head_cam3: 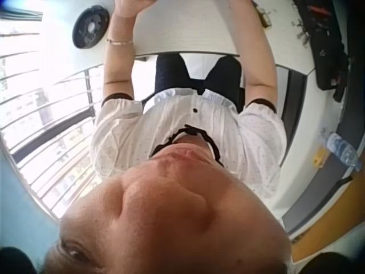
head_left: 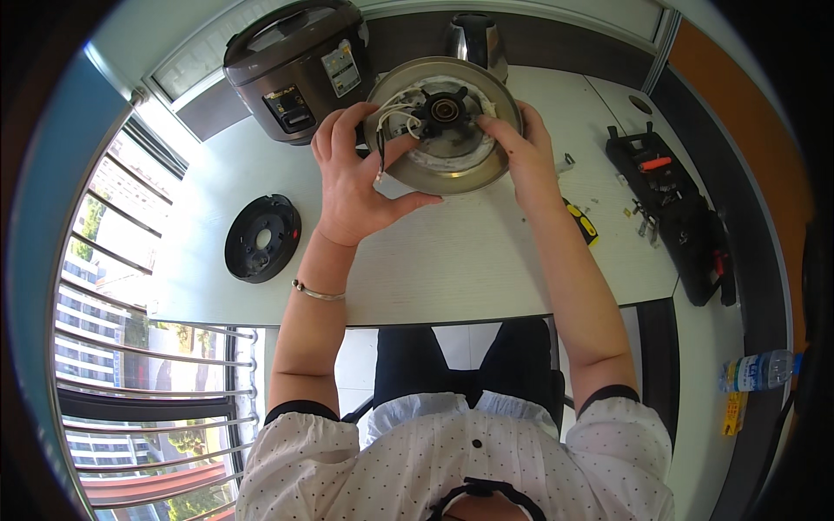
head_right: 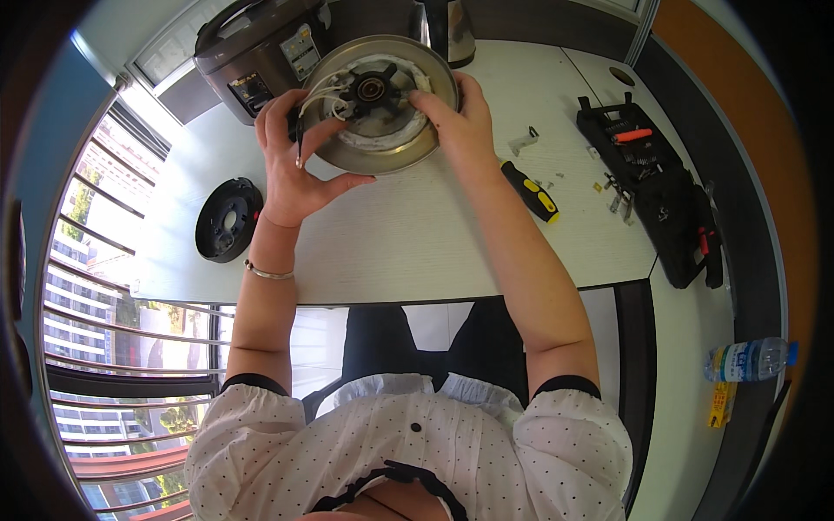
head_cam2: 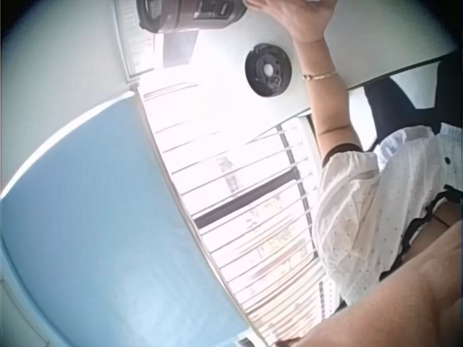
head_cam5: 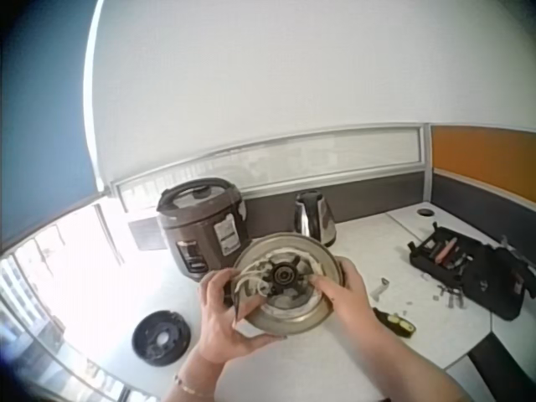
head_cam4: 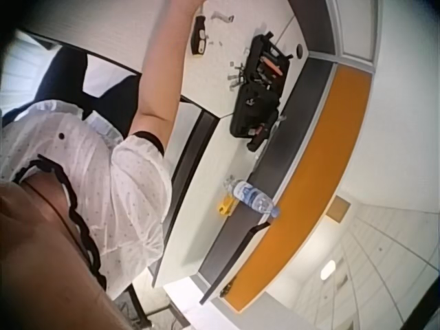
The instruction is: The person is repairing a disassembled electric kettle by hand. They manipulate the internal wiring and components at the base of the kettle, repeatedly adjusting and repositioning parts while holding the kettle body.
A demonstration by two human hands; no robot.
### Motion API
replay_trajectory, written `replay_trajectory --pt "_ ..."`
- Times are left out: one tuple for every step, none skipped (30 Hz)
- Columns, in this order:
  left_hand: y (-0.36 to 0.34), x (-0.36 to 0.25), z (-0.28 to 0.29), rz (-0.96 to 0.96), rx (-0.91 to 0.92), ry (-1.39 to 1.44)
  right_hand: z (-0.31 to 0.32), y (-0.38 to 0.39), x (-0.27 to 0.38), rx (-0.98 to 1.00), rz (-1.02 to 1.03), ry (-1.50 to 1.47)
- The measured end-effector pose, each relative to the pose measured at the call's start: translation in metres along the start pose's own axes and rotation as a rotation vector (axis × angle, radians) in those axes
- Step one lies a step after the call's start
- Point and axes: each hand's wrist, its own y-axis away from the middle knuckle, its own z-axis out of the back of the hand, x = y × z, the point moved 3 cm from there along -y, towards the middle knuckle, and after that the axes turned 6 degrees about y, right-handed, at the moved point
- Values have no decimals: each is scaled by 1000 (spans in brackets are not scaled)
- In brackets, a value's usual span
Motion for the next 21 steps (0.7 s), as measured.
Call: replay_trajectory --pt "0 0 1 5 4 -1 0 0 0 4 7 2" --pt "0 -1 2 9 9 -2 -1 -1 0 8 15 4" --pt "0 -2 2 13 13 -3 -1 -1 0 12 23 5" --pt "-1 -1 3 15 12 6 0 -1 0 13 17 9" --pt "0 -1 2 16 11 17 0 -2 -1 14 11 13" --pt "0 -1 2 16 9 28 1 -2 -2 14 6 17" --pt "0 -1 1 7 6 35 2 -3 -4 8 24 9" --pt "0 -1 1 -2 3 43 2 -3 -7 0 43 3" --pt "0 -1 0 -12 0 52 3 -3 -8 -8 62 -3" --pt "1 -1 0 -16 -3 58 2 -2 -7 -2 72 9" --pt "1 1 1 -20 -6 64 2 -1 -6 2 83 21" --pt "1 1 1 -24 -9 71 1 0 -4 6 93 35" --pt "2 1 1 -21 1 64 1 1 -3 5 87 25" --pt "2 0 1 -20 4 65 1 0 -5 8 90 28" --pt "2 -1 1 -18 8 65 2 -2 -8 11 93 30" --pt "2 -1 1 -15 6 63 2 -3 -9 19 99 36" --pt "2 -1 1 -17 5 72 2 -3 -9 19 93 20" --pt "2 0 1 -19 4 81 2 -3 -9 21 87 4" --pt "3 1 0 -17 -2 89 3 -3 -9 26 81 -7" --pt "3 0 0 -20 -2 84 3 -3 -9 22 85 -10" --pt "3 0 -1 -21 -1 80 4 -2 -9 18 89 -13"
